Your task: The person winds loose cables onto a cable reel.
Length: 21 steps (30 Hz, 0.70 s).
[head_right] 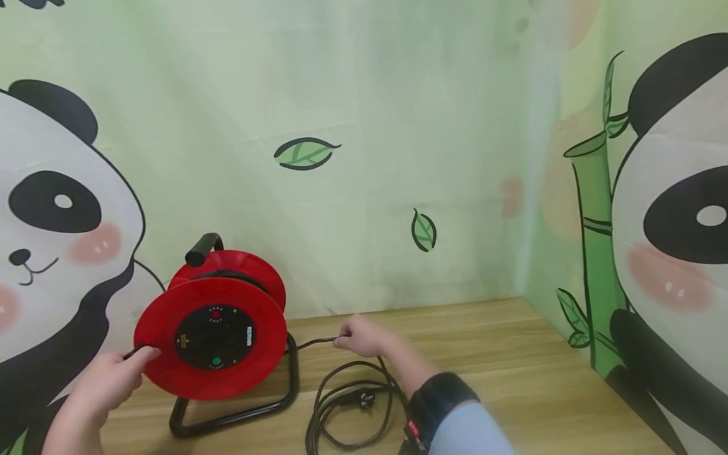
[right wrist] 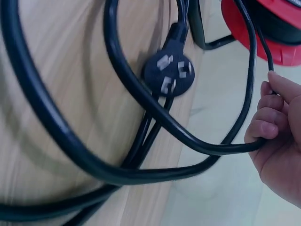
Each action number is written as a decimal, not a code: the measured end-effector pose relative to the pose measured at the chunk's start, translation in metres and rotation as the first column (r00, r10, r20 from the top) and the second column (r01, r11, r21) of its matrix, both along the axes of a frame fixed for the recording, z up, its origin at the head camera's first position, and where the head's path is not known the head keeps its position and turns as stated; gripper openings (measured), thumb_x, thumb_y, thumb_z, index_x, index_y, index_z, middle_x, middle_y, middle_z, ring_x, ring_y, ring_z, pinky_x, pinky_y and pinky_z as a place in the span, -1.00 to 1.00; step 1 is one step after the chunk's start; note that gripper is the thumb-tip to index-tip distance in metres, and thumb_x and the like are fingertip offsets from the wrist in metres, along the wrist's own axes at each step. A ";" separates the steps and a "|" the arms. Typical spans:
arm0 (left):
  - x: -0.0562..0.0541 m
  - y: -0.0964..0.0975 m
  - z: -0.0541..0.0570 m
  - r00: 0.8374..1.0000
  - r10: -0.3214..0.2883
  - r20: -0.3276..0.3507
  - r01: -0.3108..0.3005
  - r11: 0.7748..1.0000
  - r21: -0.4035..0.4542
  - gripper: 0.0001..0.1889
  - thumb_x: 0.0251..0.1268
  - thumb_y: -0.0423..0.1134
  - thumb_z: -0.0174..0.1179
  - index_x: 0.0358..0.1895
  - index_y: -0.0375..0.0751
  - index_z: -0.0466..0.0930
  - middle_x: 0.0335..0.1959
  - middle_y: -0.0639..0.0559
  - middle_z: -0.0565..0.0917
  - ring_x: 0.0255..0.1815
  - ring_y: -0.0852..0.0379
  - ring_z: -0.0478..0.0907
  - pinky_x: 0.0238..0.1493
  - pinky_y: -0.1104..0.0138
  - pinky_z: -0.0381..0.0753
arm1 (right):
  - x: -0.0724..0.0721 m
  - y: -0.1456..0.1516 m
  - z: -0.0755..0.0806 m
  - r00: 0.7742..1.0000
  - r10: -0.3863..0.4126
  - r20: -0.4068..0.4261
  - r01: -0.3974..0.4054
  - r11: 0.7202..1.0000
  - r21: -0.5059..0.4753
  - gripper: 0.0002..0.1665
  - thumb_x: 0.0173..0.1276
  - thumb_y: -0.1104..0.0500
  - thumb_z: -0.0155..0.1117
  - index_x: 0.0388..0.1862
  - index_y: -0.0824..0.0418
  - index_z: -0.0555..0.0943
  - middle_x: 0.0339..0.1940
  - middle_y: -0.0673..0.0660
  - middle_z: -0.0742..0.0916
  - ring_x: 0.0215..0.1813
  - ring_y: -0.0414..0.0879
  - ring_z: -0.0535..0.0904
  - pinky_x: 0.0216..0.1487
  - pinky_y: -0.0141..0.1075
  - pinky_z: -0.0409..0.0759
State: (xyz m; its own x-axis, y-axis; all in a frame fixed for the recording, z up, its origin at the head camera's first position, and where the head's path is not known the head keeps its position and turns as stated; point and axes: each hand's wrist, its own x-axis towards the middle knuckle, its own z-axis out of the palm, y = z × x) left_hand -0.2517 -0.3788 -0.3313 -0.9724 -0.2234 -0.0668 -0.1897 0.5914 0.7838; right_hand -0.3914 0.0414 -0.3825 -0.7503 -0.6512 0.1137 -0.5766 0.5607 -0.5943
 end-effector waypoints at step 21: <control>0.001 -0.002 0.001 1.000 -0.014 0.027 0.014 1.000 0.005 -0.37 0.52 0.20 -0.02 0.00 -0.41 0.61 -0.54 -0.05 0.46 -0.29 -0.03 0.38 -0.24 0.05 0.34 | -0.013 0.089 0.005 0.982 -0.184 -0.045 0.186 0.980 0.067 -0.40 0.52 -0.17 0.21 -0.68 0.06 0.35 -0.72 -0.09 0.34 -0.61 -0.19 0.22 -0.50 -0.30 0.20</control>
State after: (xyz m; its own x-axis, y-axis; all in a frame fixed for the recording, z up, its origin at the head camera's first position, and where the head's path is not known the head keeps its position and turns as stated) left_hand -0.2508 -0.3808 -0.3303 -0.9733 -0.2092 -0.0943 -0.2026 0.5900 0.7815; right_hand -0.4040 0.1300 -0.3771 -0.8545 -0.5091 0.1030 -0.4805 0.6996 -0.5288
